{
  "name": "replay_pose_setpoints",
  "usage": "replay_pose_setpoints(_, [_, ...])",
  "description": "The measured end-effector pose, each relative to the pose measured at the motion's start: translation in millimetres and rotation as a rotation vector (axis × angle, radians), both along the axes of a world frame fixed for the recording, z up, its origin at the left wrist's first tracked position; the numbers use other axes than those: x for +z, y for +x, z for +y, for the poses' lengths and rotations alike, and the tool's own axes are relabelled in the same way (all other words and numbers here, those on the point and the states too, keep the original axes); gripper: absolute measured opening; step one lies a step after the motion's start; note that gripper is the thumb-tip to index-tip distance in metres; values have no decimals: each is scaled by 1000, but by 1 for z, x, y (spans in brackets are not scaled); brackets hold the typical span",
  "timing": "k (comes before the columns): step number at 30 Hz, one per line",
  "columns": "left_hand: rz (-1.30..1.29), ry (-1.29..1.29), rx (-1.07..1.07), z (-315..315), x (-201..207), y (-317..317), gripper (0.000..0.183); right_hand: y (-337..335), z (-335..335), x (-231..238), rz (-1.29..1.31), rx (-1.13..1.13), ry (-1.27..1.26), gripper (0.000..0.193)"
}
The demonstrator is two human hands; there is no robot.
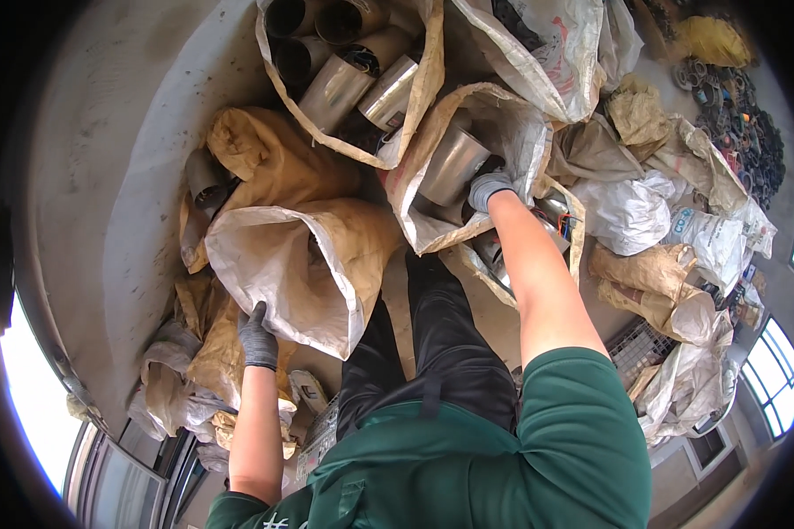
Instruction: The person sorts metal components by picking them out of large paper bags and placing them onto the floor or into a wire basket.
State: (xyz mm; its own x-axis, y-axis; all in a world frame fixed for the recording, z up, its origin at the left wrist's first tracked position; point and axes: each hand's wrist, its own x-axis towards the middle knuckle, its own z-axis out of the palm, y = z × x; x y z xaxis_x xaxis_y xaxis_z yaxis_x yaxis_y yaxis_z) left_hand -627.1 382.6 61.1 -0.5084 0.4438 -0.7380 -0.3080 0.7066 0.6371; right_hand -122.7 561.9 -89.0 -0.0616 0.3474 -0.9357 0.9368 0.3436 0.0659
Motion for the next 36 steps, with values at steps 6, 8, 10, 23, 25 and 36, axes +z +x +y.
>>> replay_pose_setpoints(6, [26, -1, -33, -1, -4, 9, 53, 25, -26, -71, -27, -239, -65, 38])
replay_pose_setpoints(8, [22, -6, -32, 7, 2, 18, 54, 39, -38, -106, -14, -449, -11, 39])
replay_pose_setpoints(10, [34, -7, -41, 5, 6, 15, 56, 35, -50, -117, 19, -522, 194, 33])
replay_pose_setpoints(23, [22, 13, 23, -20, -4, 6, 53, 15, -49, 65, 591, -363, 343, 39])
replay_pose_setpoints(25, [34, 1, 35, -23, -7, 5, 52, 25, -53, 106, 801, -453, 437, 36])
replay_pose_setpoints(36, [-386, 139, 239, -36, -4, 10, 59, -81, -46, 242, 906, -389, 923, 29])
